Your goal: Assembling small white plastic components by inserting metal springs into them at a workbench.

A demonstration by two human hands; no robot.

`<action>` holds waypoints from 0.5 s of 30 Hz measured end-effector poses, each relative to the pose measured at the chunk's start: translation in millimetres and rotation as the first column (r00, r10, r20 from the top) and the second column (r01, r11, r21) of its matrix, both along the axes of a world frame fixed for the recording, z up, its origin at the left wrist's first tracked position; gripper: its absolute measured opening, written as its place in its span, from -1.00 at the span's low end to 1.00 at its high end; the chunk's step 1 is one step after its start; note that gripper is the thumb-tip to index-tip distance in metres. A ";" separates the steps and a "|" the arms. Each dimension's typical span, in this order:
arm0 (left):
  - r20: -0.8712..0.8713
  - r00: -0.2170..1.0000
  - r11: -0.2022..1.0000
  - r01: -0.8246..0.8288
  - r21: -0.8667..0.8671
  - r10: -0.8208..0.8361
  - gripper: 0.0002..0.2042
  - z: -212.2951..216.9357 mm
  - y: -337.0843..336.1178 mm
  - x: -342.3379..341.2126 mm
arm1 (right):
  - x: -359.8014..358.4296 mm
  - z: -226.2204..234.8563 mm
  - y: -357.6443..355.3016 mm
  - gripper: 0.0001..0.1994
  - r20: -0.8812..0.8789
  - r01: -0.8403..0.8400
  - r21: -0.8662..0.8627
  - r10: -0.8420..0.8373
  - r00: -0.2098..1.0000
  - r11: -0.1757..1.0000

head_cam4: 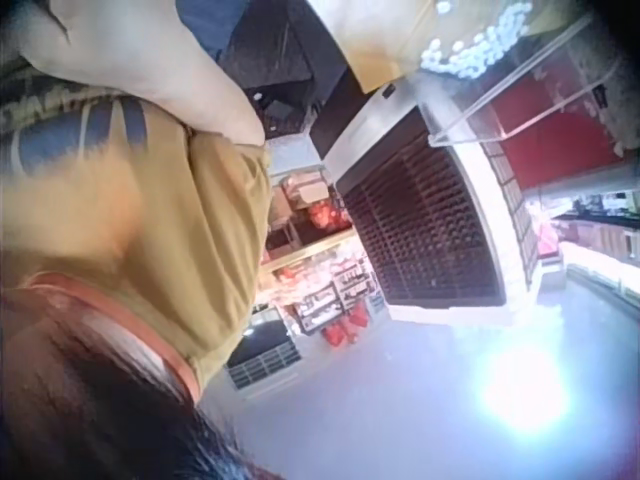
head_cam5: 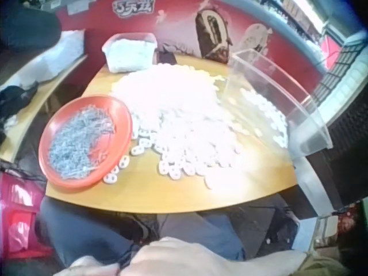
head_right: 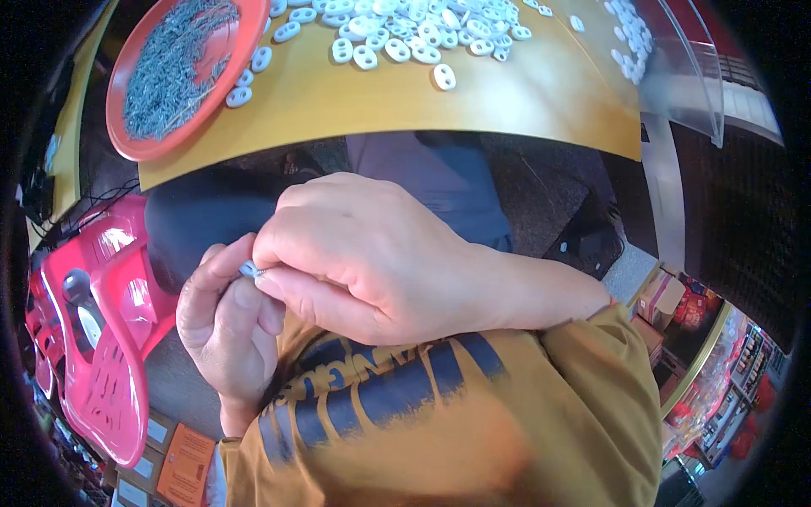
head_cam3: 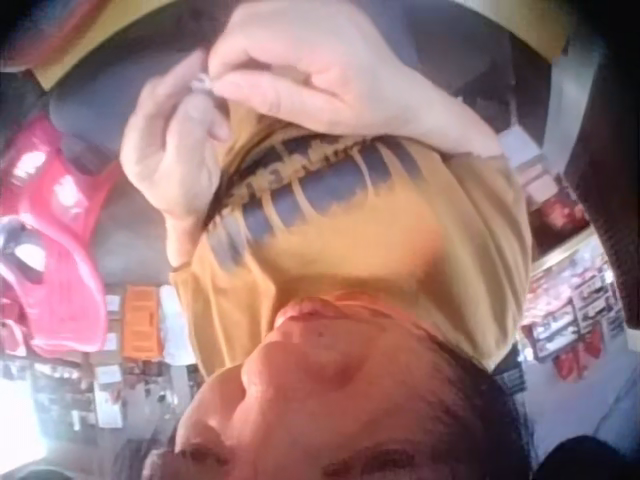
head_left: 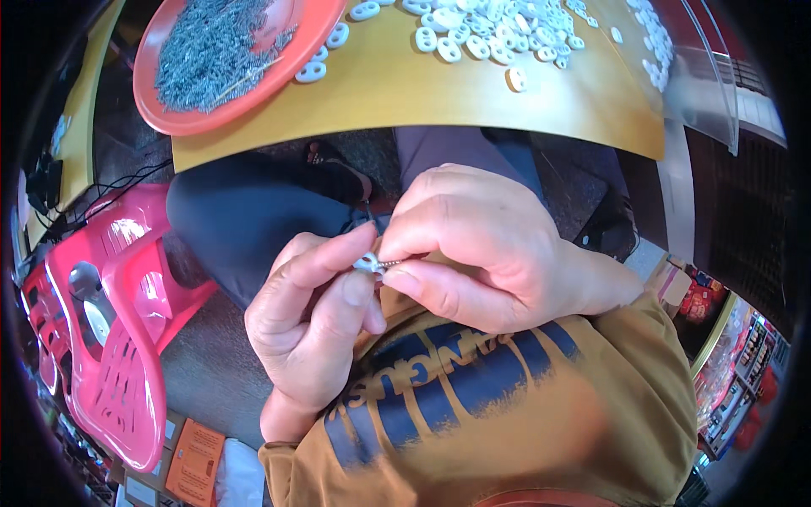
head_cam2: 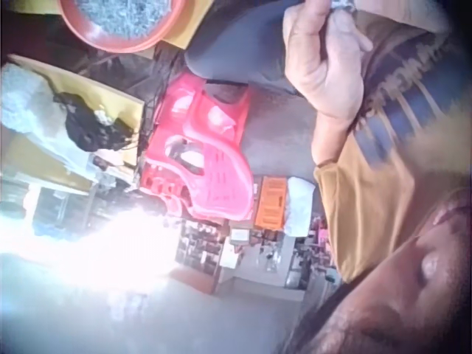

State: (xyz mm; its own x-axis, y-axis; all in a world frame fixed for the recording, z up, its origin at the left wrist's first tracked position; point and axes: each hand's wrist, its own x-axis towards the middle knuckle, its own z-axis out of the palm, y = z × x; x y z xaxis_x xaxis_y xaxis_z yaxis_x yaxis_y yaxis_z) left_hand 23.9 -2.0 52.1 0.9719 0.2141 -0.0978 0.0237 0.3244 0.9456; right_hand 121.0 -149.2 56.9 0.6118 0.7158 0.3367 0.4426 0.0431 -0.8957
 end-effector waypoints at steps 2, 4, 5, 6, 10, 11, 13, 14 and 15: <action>-0.015 1.000 1.000 0.001 -0.020 -0.002 -0.70 -0.6 1.6 8.7 | 6.6 -1.5 1.7 -0.89 0.051 0.027 -0.018 -0.026 0.998 0.999; -0.030 0.999 0.999 0.044 0.029 -0.043 -0.70 -1.8 3.5 15.7 | 13.3 -3.3 2.4 -0.88 0.074 0.037 -0.041 -0.034 0.997 0.998; -0.031 0.998 0.998 0.048 0.031 -0.047 -0.70 -2.2 4.4 19.3 | 16.3 -4.1 2.4 -0.87 0.099 0.044 -0.063 -0.038 0.994 0.997; -0.026 0.998 0.996 0.064 0.065 -0.063 -0.70 -2.3 4.7 22.3 | 18.1 -4.4 1.8 -0.87 0.098 0.050 -0.063 -0.043 0.994 0.997; 0.125 0.989 0.956 0.036 0.290 -0.075 -0.69 -5.1 0.0 34.5 | 23.4 -2.5 -2.7 -0.85 0.088 0.080 -0.080 -0.073 0.993 0.994; 0.126 0.988 0.956 0.044 0.290 -0.083 -0.69 -4.7 0.0 36.3 | 24.5 -1.2 -4.2 -0.86 0.066 0.077 -0.095 -0.071 0.995 0.993; 0.118 0.986 0.953 0.081 0.292 -0.120 -0.68 -5.4 -0.4 43.3 | 29.8 -2.7 -8.3 -0.88 0.033 0.070 -0.104 -0.066 0.997 0.992; 0.129 0.982 0.953 0.095 0.288 -0.137 -0.68 -5.4 0.6 45.0 | 32.3 -3.2 -9.7 -0.90 -0.006 0.048 -0.110 -0.049 0.999 0.993; 0.091 0.987 0.941 0.096 0.325 -0.133 -0.67 -5.9 1.2 45.5 | 33.9 -2.7 -9.8 -0.92 -0.051 0.038 -0.119 -0.045 0.998 0.992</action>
State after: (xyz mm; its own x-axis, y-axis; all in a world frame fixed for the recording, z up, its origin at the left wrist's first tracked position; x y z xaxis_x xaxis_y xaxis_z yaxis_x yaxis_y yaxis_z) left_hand 69.4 -0.8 46.2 0.9925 0.1030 0.0663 -0.0674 0.0072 0.9977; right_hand 154.9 -159.0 54.2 0.6565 0.7222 0.2180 0.3935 -0.0814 -0.9157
